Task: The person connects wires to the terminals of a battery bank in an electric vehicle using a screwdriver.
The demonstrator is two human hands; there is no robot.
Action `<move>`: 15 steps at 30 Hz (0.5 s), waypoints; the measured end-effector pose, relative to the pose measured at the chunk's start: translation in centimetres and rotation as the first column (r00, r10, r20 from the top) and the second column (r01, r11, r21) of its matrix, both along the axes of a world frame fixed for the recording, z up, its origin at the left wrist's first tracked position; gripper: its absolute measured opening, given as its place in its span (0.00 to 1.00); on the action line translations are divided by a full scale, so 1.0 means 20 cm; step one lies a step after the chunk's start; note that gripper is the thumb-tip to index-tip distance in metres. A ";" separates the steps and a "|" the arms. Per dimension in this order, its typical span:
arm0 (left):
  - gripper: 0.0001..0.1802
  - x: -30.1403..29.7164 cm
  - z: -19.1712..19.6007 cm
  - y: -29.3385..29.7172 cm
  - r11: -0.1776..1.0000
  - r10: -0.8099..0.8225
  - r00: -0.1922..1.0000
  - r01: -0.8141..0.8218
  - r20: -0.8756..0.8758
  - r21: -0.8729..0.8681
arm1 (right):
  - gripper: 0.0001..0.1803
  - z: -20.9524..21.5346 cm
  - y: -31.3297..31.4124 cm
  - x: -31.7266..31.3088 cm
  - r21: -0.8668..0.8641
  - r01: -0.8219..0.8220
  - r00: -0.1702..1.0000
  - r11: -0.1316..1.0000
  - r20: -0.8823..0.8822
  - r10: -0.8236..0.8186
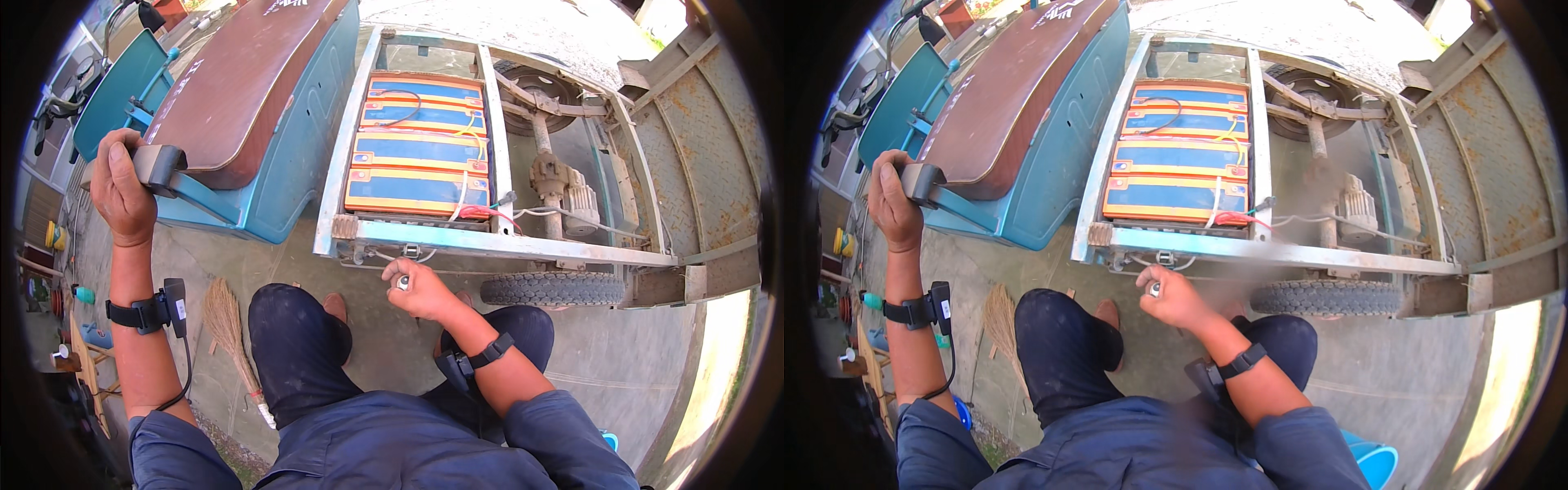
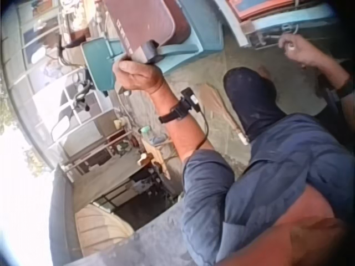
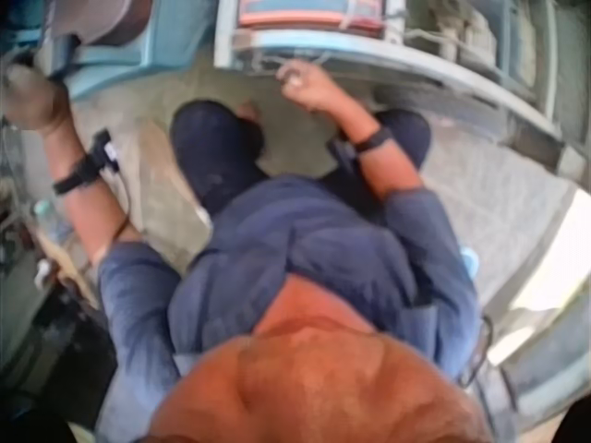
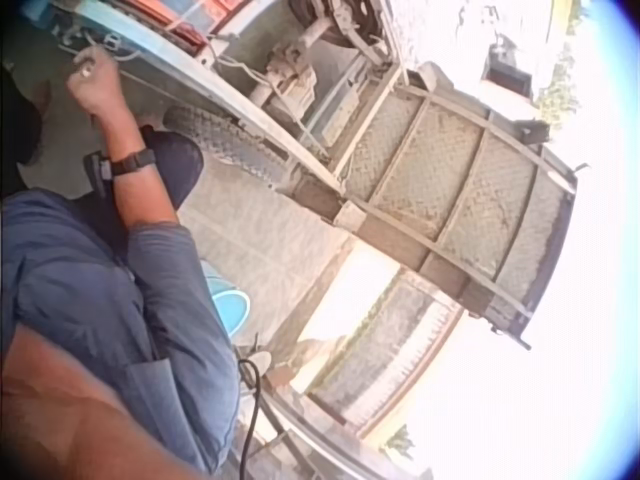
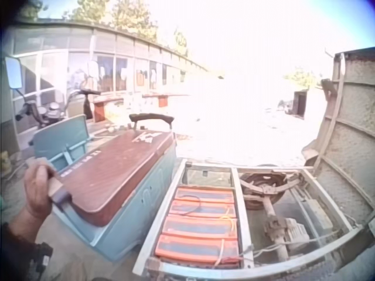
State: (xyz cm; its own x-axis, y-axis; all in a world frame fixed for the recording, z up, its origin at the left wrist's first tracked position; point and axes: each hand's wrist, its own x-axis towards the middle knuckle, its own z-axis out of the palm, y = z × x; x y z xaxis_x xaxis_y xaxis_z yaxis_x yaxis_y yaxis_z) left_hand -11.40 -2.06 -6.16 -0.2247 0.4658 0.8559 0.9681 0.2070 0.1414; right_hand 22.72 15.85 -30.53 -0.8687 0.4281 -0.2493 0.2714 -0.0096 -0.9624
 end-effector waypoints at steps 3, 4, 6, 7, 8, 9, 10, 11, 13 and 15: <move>0.19 0.01 0.00 0.00 1.000 -0.002 1.000 0.002 -0.008 0.000 | 0.16 -0.02 0.00 -0.01 0.113 -0.017 0.999 0.993 -0.036 0.021; 0.19 0.01 0.00 0.01 1.000 -0.005 1.000 0.006 -0.013 0.002 | 0.16 -0.03 0.00 -0.01 0.156 -0.022 0.998 0.988 -0.057 0.031; 0.19 0.01 0.00 0.01 0.999 -0.026 1.000 0.026 0.005 0.017 | 0.16 0.00 -0.01 -0.01 0.137 -0.027 1.000 0.990 0.005 0.027; 0.19 0.01 0.00 0.01 0.999 -0.035 0.999 0.035 0.013 0.025 | 0.16 0.01 -0.01 -0.01 0.127 -0.031 0.999 0.991 0.035 0.027; 0.19 0.01 0.01 0.01 0.999 -0.033 0.999 0.033 0.011 0.025 | 0.16 0.01 -0.02 -0.01 0.143 -0.032 0.999 0.989 0.022 0.030; 0.19 0.02 0.01 0.01 0.999 -0.036 0.999 0.036 0.010 0.027 | 0.16 0.00 -0.02 -0.01 0.159 -0.028 1.000 0.987 0.010 0.027; 0.19 0.02 0.01 0.01 0.999 -0.039 0.999 0.039 0.009 0.028 | 0.16 -0.01 -0.02 -0.01 0.175 -0.024 1.000 0.984 -0.002 0.025; 0.19 0.02 0.00 0.02 0.999 -0.041 0.999 0.040 0.011 0.029 | 0.16 -0.01 -0.02 -0.01 0.173 -0.027 1.000 0.985 -0.001 0.028; 0.19 0.03 0.01 0.02 0.999 -0.040 0.999 0.040 0.011 0.031 | 0.16 -0.01 -0.02 -0.01 0.168 -0.037 0.999 0.985 -0.002 0.038; 0.19 0.03 0.01 0.02 0.998 -0.045 0.999 0.045 0.013 0.034 | 0.16 -0.01 -0.02 -0.01 0.158 -0.030 0.999 0.987 -0.012 0.032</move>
State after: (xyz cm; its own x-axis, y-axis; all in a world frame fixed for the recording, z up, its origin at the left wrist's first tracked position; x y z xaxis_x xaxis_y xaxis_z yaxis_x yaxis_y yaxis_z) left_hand -10.78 -1.67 -6.02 -0.2156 0.4464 0.8685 0.9743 0.1581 0.1606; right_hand 22.59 15.41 -30.76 -0.8853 0.4337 -0.1678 0.2552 0.1514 -0.9550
